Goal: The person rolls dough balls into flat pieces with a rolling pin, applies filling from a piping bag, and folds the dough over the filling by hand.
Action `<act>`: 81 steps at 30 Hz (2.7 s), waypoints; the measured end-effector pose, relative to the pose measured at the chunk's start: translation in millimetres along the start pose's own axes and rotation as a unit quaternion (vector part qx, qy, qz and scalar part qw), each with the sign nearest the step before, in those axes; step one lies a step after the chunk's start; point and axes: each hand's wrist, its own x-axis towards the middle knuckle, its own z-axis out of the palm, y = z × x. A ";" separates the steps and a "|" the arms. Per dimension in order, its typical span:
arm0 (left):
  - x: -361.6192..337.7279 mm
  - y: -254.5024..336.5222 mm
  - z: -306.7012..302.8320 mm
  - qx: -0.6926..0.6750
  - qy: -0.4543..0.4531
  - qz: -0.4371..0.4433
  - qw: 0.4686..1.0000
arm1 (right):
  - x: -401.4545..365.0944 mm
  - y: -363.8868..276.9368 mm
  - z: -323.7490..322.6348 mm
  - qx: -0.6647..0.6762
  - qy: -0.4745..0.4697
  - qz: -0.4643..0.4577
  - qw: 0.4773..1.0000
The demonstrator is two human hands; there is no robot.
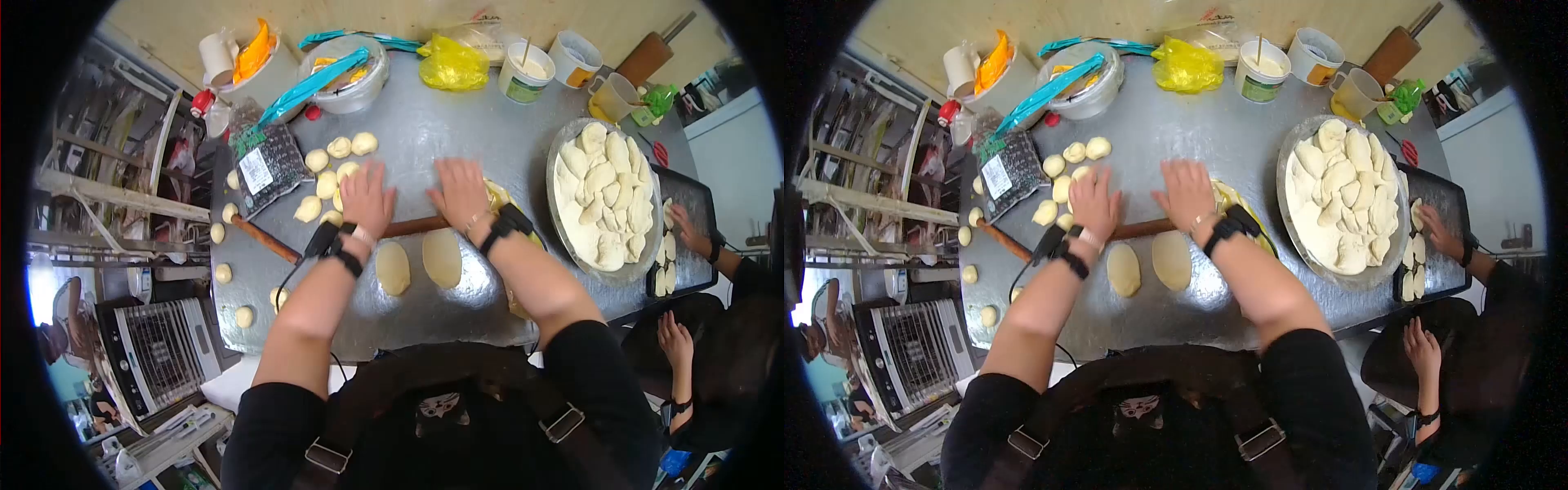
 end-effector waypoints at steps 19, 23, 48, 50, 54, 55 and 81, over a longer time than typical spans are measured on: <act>-56.6 18.0 -19.5 0.010 -0.132 -0.043 0.990 | -69.4 -12.0 19.0 0.108 0.090 0.071 0.987; -114.3 34.3 -13.2 0.044 -0.100 -0.026 0.994 | -132.1 -32.8 22.2 0.126 -0.058 0.159 0.977; -321.6 -7.0 -104.0 -0.136 -0.019 -0.338 0.931 | -194.6 59.1 -58.0 0.068 -0.212 0.287 0.932; -315.6 -11.4 -101.1 -0.092 -0.059 -0.359 0.927 | -191.3 41.7 -64.8 -0.025 -0.110 0.196 0.974; -293.9 -14.8 -95.7 -0.079 -0.068 -0.400 0.911 | -159.4 46.8 -39.4 0.070 -0.234 0.249 0.937; -287.1 -9.6 -96.0 -0.043 -0.054 -0.398 0.915 | -155.0 48.2 -37.6 0.079 -0.241 0.254 0.933; -289.6 24.3 -90.3 -0.142 -0.005 -0.110 0.984 | -139.4 -0.1 -33.0 0.245 -0.253 0.108 0.930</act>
